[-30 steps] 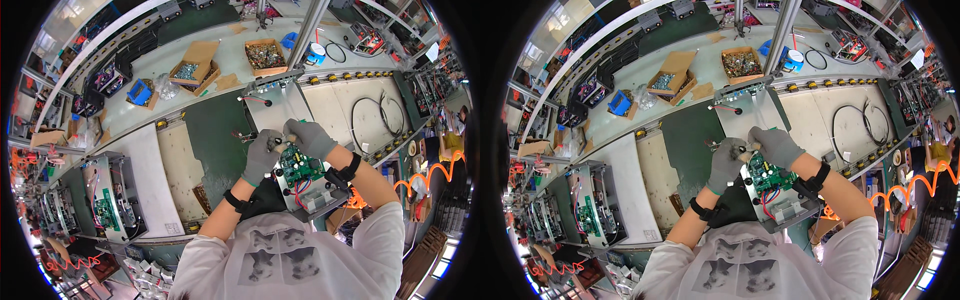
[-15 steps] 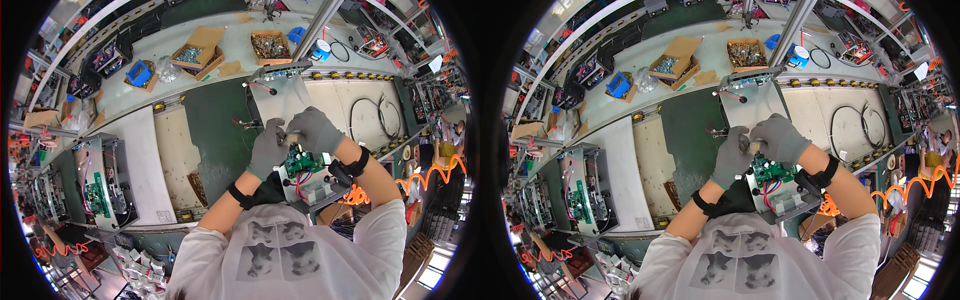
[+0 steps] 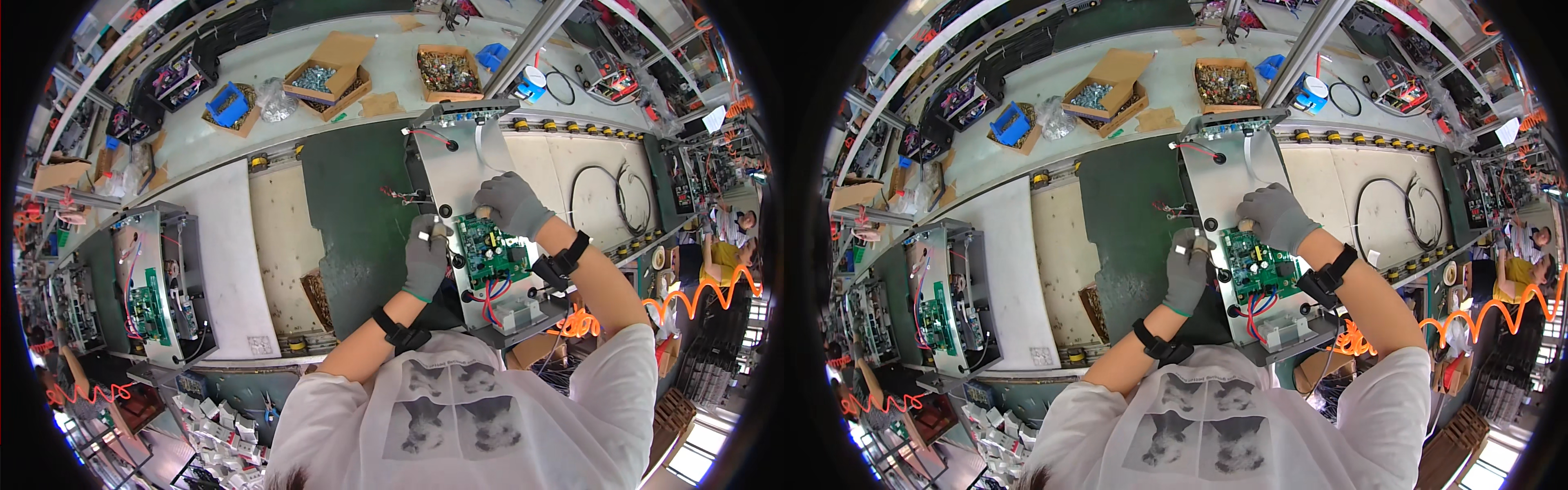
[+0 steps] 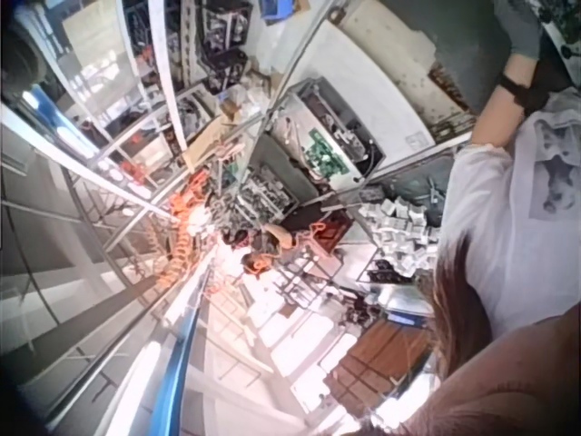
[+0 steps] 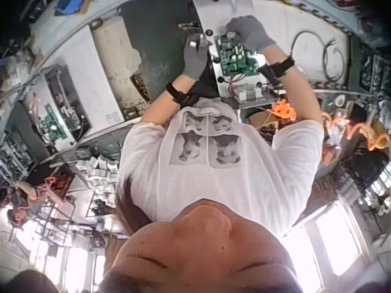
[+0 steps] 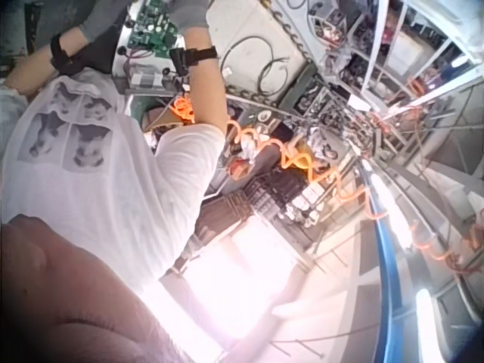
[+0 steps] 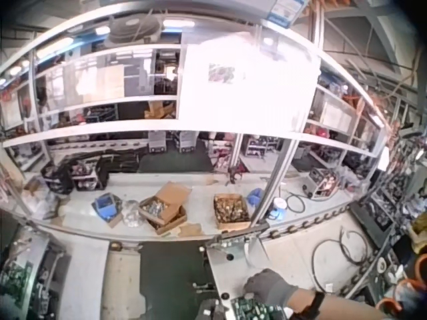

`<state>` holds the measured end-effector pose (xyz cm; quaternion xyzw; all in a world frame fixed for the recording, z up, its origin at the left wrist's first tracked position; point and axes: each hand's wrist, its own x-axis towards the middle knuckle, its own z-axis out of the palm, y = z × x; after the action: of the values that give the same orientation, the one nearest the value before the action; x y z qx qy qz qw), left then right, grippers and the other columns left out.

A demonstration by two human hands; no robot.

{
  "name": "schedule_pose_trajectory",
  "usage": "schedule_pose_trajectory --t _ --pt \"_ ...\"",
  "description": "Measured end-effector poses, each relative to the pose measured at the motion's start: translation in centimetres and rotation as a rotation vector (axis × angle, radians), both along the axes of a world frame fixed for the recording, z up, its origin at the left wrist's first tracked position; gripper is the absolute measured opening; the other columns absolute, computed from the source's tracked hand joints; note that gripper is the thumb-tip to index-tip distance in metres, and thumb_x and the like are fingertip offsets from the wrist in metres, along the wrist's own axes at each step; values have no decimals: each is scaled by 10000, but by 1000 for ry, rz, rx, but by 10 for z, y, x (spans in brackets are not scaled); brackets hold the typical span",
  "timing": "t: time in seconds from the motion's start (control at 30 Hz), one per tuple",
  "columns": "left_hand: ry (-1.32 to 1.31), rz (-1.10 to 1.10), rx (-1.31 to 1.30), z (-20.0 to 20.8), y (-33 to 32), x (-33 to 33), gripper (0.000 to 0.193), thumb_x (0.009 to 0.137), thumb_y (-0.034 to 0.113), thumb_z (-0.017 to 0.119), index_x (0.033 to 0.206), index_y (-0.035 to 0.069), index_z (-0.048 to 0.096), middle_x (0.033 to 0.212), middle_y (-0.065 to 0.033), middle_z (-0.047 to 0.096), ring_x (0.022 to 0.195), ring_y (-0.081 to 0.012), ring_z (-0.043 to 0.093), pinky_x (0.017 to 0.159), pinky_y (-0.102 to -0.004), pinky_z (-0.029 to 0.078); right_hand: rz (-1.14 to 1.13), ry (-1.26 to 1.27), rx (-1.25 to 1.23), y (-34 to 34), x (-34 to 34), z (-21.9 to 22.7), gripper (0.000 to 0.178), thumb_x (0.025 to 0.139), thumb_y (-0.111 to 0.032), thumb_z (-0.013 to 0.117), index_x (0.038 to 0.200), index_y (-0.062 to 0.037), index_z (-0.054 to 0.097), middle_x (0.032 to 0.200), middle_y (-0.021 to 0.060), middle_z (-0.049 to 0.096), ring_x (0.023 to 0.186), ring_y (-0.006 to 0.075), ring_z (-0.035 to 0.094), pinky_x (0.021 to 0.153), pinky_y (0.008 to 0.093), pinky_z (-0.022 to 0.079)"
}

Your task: Assembling and wiring electrical components into a metal housing using a pneumatic screwdriver.

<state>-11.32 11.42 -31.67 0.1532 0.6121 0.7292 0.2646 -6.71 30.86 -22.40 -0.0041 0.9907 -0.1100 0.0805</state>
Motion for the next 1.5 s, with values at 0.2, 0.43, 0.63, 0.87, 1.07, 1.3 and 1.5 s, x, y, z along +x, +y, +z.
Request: schedule_pose_trajectory --t 0.2,0.43,0.63,0.87,1.07,1.3,1.5 --pt "-109 38 89 -11 -12 1 170 899 10 464 1057 30 524 808 -43 600 688 -82 535 606 -228 428 147 40 208 -12 -4 -6 106 698 -146 652 800 -162 628 808 5 599 819 225 584 785 351 407" --pt "-223 58 97 -14 -7 0 152 925 116 537 1046 27 557 761 -9 597 628 -45 472 566 -200 384 35 -148 239 -14 -17 -8 91 715 -227 668 778 -171 635 793 16 621 800 210 608 739 359 420" --pt "-327 -22 46 -14 -16 -1 143 923 94 528 1048 29 553 794 19 557 655 -39 468 574 -203 396 -72 -210 102 -4 -32 -4 183 761 -241 653 917 -146 640 938 29 627 914 240 615 805 385 450" --pt "-423 -84 140 -12 -20 1 208 898 96 517 1103 60 527 791 7 568 586 -14 434 504 -171 343 -460 -195 89 -28 -112 9 277 859 -277 597 1090 -126 583 1057 137 622 975 322 605 789 449 483" --pt "-450 -142 136 -6 -27 -7 190 926 126 528 1109 78 546 787 23 542 600 -22 445 495 -172 345 -114 -156 126 -37 -112 -9 205 843 -152 555 1044 -146 599 994 148 608 923 315 613 773 413 491" --pt "-441 -143 126 -8 -18 -18 154 928 141 530 1064 81 573 735 27 536 569 -23 439 476 -177 340 -76 -120 170 -22 -77 4 241 812 -133 578 1049 -137 624 1070 115 555 925 299 601 758 409 498" --pt "-426 -204 129 -1 16 -43 216 928 254 535 1048 78 573 690 -2 548 510 -45 441 447 -191 341 -86 -38 -133 -11 -68 -14 331 771 -103 619 1100 -135 637 1003 134 588 896 300 600 764 382 498"
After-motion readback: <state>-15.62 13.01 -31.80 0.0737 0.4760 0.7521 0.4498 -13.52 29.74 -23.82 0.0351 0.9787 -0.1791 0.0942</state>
